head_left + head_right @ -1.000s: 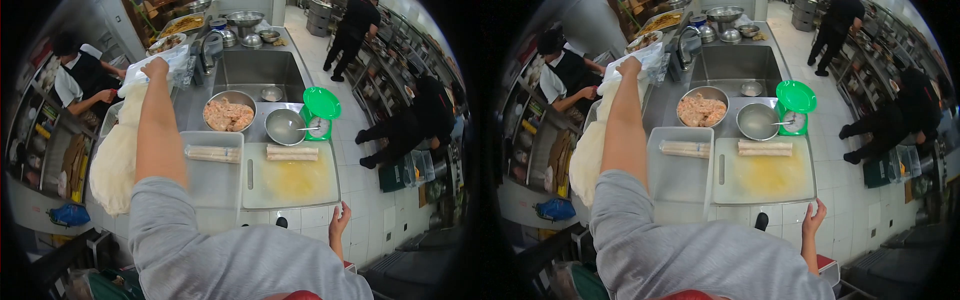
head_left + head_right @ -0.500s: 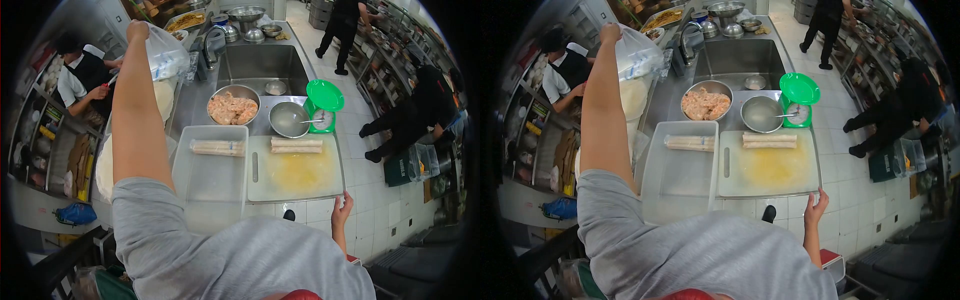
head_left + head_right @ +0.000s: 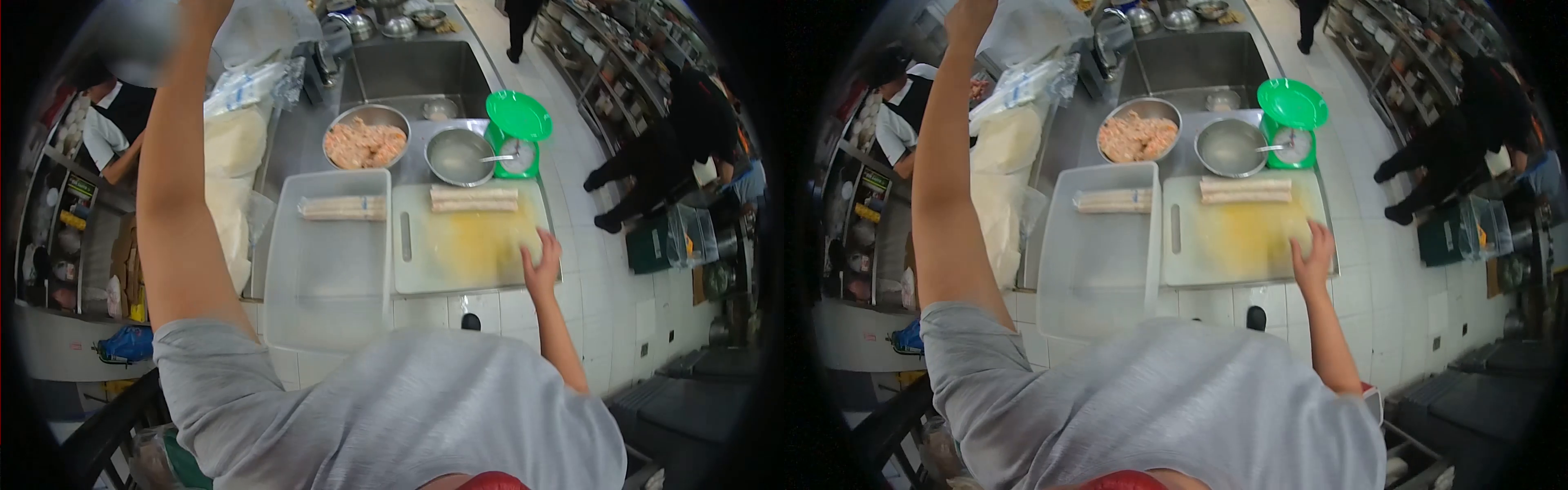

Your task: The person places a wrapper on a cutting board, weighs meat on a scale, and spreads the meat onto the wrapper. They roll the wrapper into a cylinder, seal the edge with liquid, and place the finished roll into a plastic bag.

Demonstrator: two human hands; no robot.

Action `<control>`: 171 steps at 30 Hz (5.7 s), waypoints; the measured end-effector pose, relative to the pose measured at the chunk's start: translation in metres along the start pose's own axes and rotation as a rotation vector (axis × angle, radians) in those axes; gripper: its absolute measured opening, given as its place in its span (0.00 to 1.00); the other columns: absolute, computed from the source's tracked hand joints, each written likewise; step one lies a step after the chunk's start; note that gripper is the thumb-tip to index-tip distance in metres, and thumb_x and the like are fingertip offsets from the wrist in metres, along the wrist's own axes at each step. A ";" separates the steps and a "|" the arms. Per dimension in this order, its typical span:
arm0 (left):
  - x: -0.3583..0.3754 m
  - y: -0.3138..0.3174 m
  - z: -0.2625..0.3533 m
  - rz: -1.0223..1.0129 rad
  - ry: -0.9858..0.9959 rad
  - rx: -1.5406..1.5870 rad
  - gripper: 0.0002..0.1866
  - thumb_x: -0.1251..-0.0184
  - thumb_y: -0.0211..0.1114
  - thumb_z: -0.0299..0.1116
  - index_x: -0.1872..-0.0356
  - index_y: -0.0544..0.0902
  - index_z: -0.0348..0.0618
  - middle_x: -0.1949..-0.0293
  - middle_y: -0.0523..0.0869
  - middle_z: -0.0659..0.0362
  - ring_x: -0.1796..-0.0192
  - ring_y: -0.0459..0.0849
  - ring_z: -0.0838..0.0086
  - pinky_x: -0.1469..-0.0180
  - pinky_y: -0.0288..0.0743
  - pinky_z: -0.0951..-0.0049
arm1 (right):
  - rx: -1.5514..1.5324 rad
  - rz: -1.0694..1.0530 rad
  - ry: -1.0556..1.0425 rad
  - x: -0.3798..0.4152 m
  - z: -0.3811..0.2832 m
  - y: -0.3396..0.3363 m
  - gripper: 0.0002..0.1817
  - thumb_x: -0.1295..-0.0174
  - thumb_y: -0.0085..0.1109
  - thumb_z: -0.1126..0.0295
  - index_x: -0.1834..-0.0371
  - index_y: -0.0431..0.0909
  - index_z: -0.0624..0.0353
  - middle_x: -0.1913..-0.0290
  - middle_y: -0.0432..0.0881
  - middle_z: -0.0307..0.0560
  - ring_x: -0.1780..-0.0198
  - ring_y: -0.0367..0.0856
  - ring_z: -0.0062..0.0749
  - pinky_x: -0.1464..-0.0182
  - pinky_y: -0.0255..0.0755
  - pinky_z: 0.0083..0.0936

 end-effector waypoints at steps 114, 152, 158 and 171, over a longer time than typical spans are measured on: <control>0.588 -0.004 0.320 -0.416 -1.171 0.380 0.12 0.34 0.58 0.36 0.63 0.79 0.36 0.69 0.84 0.46 0.64 0.83 0.53 0.60 0.75 0.59 | -0.289 -0.484 -0.933 -0.012 -0.026 0.067 0.22 0.45 0.58 0.69 0.45 0.72 0.60 0.43 0.72 0.56 0.39 0.68 0.47 0.34 0.55 0.47; 0.538 0.084 0.348 -1.248 -0.796 0.852 0.13 0.34 0.60 0.40 0.53 0.81 0.46 0.72 0.81 0.63 0.70 0.76 0.78 0.65 0.72 0.75 | 0.099 -1.027 -0.434 -0.099 0.031 0.152 0.19 0.52 0.67 0.64 0.56 0.81 0.61 0.59 0.81 0.53 0.57 0.80 0.46 0.53 0.72 0.37; 0.538 0.089 0.335 -1.381 -1.021 0.986 0.18 0.30 0.56 0.47 0.47 0.78 0.49 0.70 0.80 0.63 0.71 0.75 0.81 0.69 0.73 0.79 | -0.239 -1.575 -0.064 -0.132 0.100 0.081 0.16 0.46 0.66 0.63 0.58 0.82 0.62 0.66 0.81 0.37 0.65 0.75 0.21 0.60 0.70 0.21; 0.544 0.093 0.327 -1.466 -1.231 1.195 0.38 0.33 0.41 0.69 0.45 0.76 0.44 0.64 0.79 0.59 0.66 0.76 0.75 0.62 0.74 0.71 | -0.205 -1.797 -0.721 -0.069 -0.065 0.131 0.17 0.45 0.65 0.65 0.52 0.80 0.57 0.60 0.83 0.38 0.59 0.77 0.25 0.55 0.70 0.26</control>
Point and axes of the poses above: each hand's wrist, its own x-axis away from the middle knuckle, its own y-axis out of the palm, z = x × y, the point moved 8 cm from there along -x, towards the middle knuckle
